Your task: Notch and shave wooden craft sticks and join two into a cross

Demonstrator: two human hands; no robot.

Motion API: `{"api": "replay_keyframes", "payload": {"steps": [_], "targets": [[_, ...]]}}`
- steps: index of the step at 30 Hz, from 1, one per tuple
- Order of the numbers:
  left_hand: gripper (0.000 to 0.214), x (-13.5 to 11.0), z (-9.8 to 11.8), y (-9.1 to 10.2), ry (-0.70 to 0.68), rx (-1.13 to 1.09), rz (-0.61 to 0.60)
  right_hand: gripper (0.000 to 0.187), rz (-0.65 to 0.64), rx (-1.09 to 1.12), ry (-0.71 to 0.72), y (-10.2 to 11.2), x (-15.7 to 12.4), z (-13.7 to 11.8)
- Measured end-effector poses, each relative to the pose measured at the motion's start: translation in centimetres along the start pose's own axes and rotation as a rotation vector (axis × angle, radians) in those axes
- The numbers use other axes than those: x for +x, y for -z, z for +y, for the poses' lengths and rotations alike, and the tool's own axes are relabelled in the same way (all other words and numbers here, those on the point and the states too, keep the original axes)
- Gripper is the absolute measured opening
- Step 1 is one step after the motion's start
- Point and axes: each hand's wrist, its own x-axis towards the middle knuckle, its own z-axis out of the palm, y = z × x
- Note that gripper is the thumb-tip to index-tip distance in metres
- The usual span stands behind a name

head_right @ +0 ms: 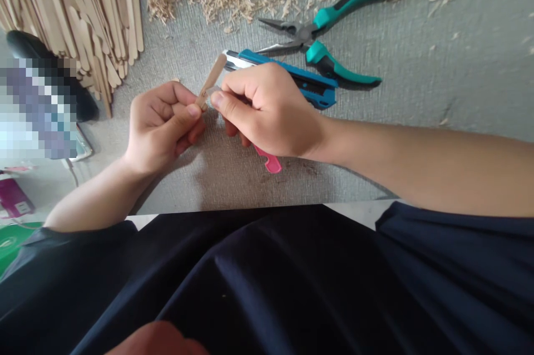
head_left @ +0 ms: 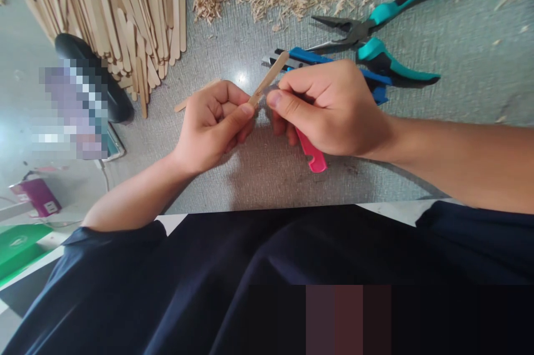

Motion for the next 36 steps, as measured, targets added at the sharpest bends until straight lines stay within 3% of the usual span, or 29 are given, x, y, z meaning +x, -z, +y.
{"api": "replay_keyframes", "payload": {"steps": [6,10,14,25,33,36], "targets": [[0.055,0.6,1.0,0.0,0.058,-0.091,0.022,0.051,-0.003,-0.049,0.007,0.1,-0.2,-0.2],[0.049,0.7,1.9,-0.2,0.121,-0.134,0.016,0.052,0.008,-0.043,0.027,0.1,-0.2,-0.1],[0.041,0.6,1.6,-0.4,0.073,-0.172,0.005,0.055,0.028,-0.015,-0.007,0.1,-0.1,-0.2],[0.042,-0.3,0.1,-0.9,-0.124,0.127,0.121,0.055,0.014,0.057,-0.058,0.2,0.2,-0.5],[0.030,-0.7,0.0,-1.1,-0.243,0.328,0.256,0.052,-0.032,-0.051,-0.129,0.4,0.3,-0.8],[0.027,-0.7,0.6,-1.0,-0.244,0.380,0.303,0.050,-0.064,-0.173,-0.060,0.8,-0.2,-1.1]]}}
